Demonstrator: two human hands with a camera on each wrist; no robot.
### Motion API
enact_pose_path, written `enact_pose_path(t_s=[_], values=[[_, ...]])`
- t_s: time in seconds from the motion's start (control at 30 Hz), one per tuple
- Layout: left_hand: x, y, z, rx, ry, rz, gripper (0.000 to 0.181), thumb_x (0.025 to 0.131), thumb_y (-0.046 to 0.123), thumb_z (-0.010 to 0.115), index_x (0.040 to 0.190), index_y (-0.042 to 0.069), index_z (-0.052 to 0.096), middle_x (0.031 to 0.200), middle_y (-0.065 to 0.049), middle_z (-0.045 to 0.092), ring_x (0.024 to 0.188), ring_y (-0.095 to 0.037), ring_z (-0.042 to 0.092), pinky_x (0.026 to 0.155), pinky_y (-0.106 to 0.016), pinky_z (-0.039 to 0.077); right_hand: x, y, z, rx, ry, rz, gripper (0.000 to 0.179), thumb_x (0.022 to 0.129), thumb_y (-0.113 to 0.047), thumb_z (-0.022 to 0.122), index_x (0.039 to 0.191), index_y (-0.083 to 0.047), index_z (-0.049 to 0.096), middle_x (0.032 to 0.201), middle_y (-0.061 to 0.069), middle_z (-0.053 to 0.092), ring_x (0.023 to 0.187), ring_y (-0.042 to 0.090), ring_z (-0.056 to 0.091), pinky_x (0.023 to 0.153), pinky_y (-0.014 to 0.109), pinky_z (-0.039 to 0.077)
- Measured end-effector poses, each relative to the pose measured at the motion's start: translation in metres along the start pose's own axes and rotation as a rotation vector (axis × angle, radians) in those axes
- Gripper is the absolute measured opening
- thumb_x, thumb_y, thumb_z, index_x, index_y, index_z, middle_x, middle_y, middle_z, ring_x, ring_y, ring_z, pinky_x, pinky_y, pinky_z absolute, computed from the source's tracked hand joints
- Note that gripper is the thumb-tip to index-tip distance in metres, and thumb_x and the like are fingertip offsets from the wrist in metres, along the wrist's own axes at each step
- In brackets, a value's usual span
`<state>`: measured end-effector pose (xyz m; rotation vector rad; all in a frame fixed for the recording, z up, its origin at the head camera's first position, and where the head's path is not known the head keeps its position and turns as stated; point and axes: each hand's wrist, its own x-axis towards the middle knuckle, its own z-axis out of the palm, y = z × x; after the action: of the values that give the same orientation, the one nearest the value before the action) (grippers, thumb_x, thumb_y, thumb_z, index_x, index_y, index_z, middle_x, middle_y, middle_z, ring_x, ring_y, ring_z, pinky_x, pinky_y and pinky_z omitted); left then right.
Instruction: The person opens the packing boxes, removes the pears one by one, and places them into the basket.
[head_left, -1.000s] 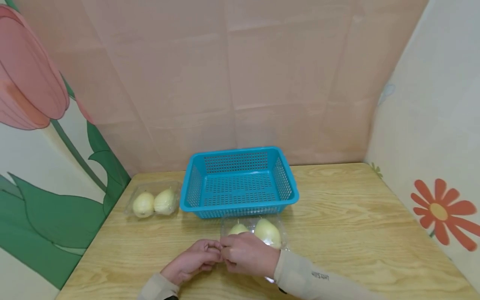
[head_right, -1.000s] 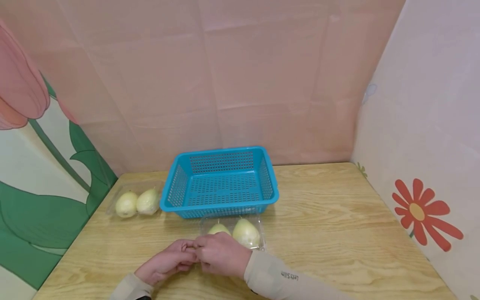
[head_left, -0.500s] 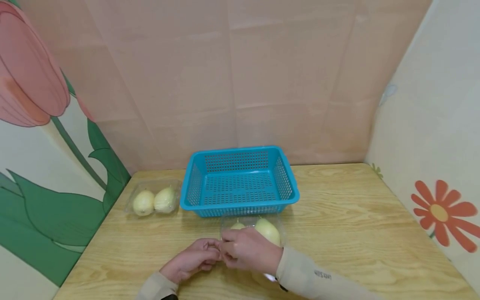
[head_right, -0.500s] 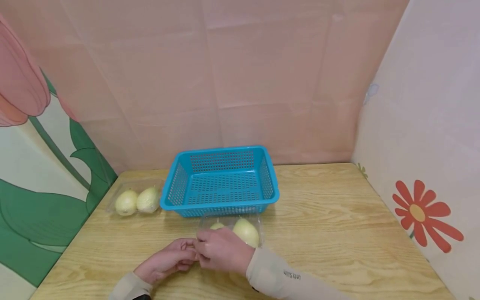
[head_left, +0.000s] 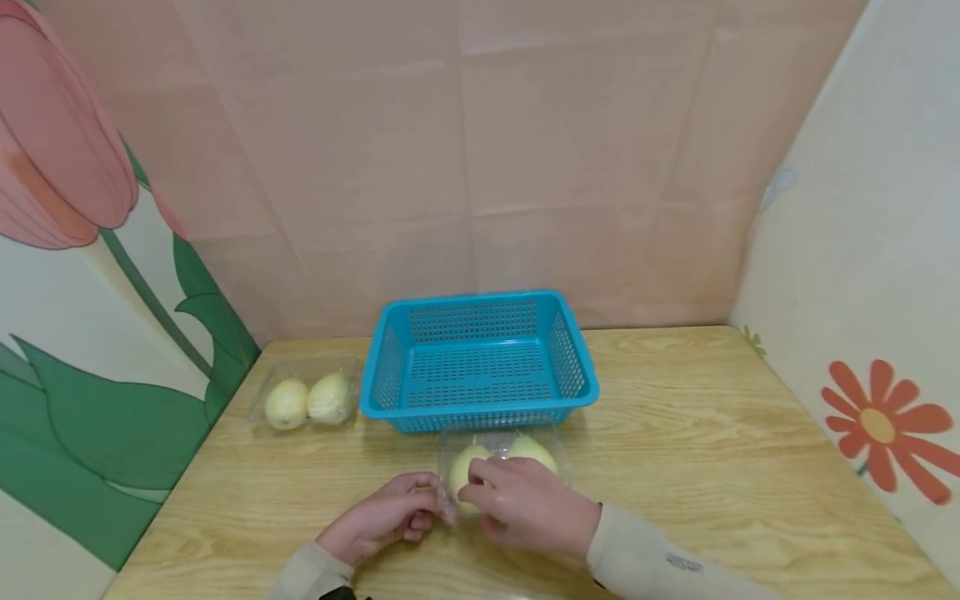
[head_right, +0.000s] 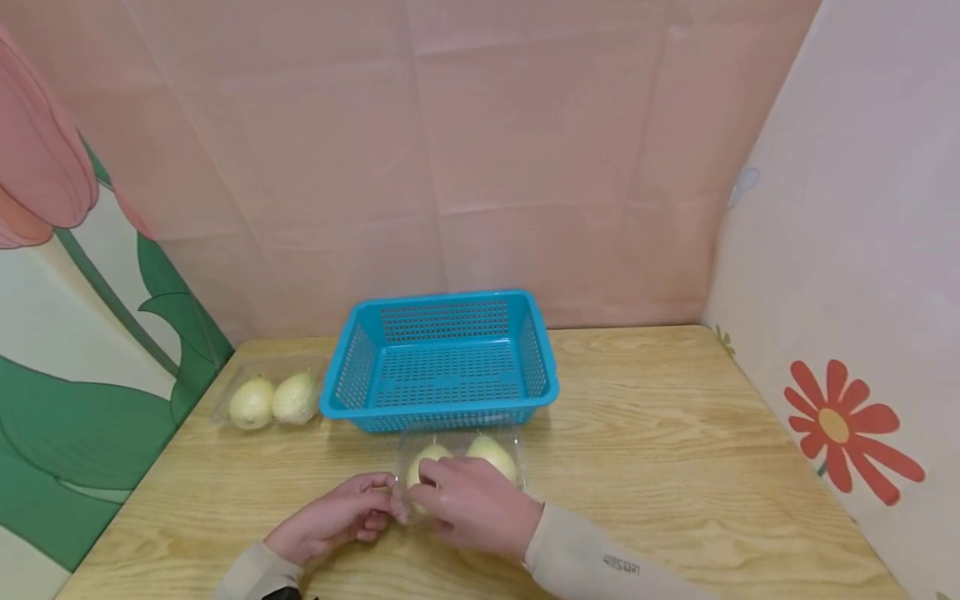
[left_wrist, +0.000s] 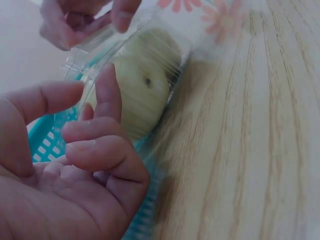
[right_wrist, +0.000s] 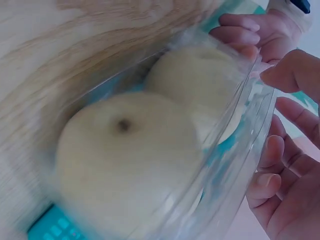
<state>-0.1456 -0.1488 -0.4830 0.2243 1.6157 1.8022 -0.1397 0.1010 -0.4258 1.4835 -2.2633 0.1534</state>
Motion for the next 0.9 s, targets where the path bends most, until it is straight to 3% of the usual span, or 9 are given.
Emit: enact_pose_path(t_s=[0.23, 0.47, 0.9], values=[[-0.004, 0.002, -0.002, 0.014, -0.004, -0.005, 0.009, 0.097, 0.018, 0.059, 0.091, 0.012, 0.058, 0.087, 0.001, 0.07, 0.057, -0.005, 0.038, 0.052, -0.018, 0.032, -0.015, 0.004, 0.0, -0.008, 0.067, 0.011, 0.037, 0.072, -0.015, 0.076, 0.107, -0.022, 0.065, 0.094, -0.008, 0.052, 0.07, 0.005, 0.05, 0.057, 0.017, 0.039], [-0.008, 0.003, -0.005, 0.041, -0.009, -0.015, 0.008, 0.096, 0.018, 0.059, 0.091, 0.011, 0.058, 0.085, 0.001, 0.07, 0.056, -0.004, 0.037, 0.052, -0.017, 0.032, -0.022, 0.007, -0.005, -0.05, 0.037, 0.025, 0.044, 0.068, -0.02, 0.079, 0.11, -0.022, 0.064, 0.097, -0.007, 0.054, 0.072, 0.007, 0.054, 0.056, 0.019, 0.04], [-0.011, 0.004, -0.009, 0.061, -0.027, -0.034, 0.004, 0.093, 0.015, 0.06, 0.091, 0.012, 0.057, 0.083, 0.002, 0.068, 0.055, -0.003, 0.037, 0.052, -0.017, 0.031, -0.032, 0.016, -0.005, -0.077, 0.019, 0.032, 0.052, 0.065, -0.02, 0.083, 0.114, -0.02, 0.064, 0.101, -0.006, 0.059, 0.082, 0.01, 0.059, 0.071, 0.027, 0.054]])
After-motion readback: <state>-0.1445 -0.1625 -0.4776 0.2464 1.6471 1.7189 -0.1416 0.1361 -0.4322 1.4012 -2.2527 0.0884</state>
